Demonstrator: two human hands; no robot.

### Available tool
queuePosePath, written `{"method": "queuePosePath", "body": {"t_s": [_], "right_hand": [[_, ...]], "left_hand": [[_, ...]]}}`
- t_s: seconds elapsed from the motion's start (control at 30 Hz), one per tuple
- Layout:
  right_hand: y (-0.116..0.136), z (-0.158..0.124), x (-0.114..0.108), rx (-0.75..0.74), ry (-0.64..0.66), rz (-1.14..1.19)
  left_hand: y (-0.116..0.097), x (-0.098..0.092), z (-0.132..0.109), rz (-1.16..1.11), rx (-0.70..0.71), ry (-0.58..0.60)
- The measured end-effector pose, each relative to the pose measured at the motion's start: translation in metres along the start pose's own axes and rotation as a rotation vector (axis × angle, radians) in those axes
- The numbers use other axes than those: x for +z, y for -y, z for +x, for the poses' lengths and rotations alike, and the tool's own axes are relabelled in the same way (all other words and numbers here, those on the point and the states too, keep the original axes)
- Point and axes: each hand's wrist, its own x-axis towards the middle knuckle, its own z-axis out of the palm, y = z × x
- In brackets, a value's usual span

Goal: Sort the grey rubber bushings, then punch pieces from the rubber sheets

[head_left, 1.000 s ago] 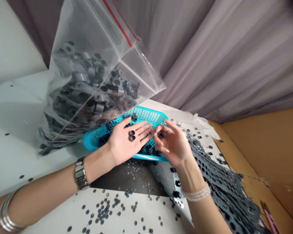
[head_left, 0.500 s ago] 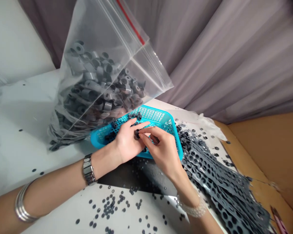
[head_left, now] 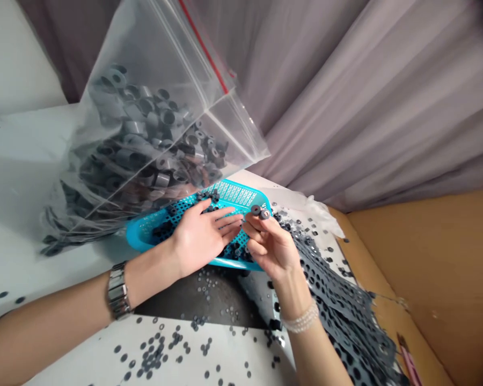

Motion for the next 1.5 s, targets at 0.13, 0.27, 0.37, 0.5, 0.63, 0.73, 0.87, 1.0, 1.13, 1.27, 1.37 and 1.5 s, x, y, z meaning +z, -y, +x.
{"method": "queuePosePath", "body": {"t_s": [0.13,0.27,0.37,0.5,0.63,0.73,0.87,1.0,1.13,1.27,1.37,1.5], "right_hand": [[0.005,-0.005,0.000,-0.084,-0.010,0.093],[0.005,-0.007,0.000,-0.105,0.005,0.144],[0.005,-0.008,0.001,-0.100,-0.004,0.140],[0.006,-0.008,0.002,-0.109,0.008,0.126],[0.005,-0.002,0.001,-0.034,0.022,0.164],[0.002,0.006,-0.005,0.062,-0.065,0.177],[-0.003,0.014,-0.019,0.050,-0.202,0.147],[0.002,0.021,-0.025,-0.046,-0.266,0.134],[0.034,0.038,-0.012,-0.170,-0.309,0.152],[0.090,0.068,0.033,-0.333,-0.301,0.194],[0.117,0.085,0.087,-0.461,-0.257,0.173],[0.113,0.087,0.147,-0.412,-0.068,-0.483]], "left_hand": [[0.000,0.000,0.000,0.006,0.000,0.012],[0.000,0.002,-0.002,0.012,0.002,0.005],[0.000,0.003,-0.003,0.014,0.007,0.003],[-0.001,0.002,-0.002,0.007,0.004,0.000],[-0.001,0.000,0.000,0.003,0.006,0.008],[0.000,-0.002,0.002,0.014,0.011,0.038],[-0.001,-0.003,0.002,0.034,0.002,0.044],[-0.002,-0.005,0.003,0.039,0.012,0.058],[-0.002,-0.006,0.003,0.040,0.030,0.054],[-0.003,-0.006,0.002,0.056,0.019,0.038],[-0.003,-0.007,0.006,0.074,0.012,0.032],[-0.002,-0.010,0.013,0.102,0.034,0.009]]}}
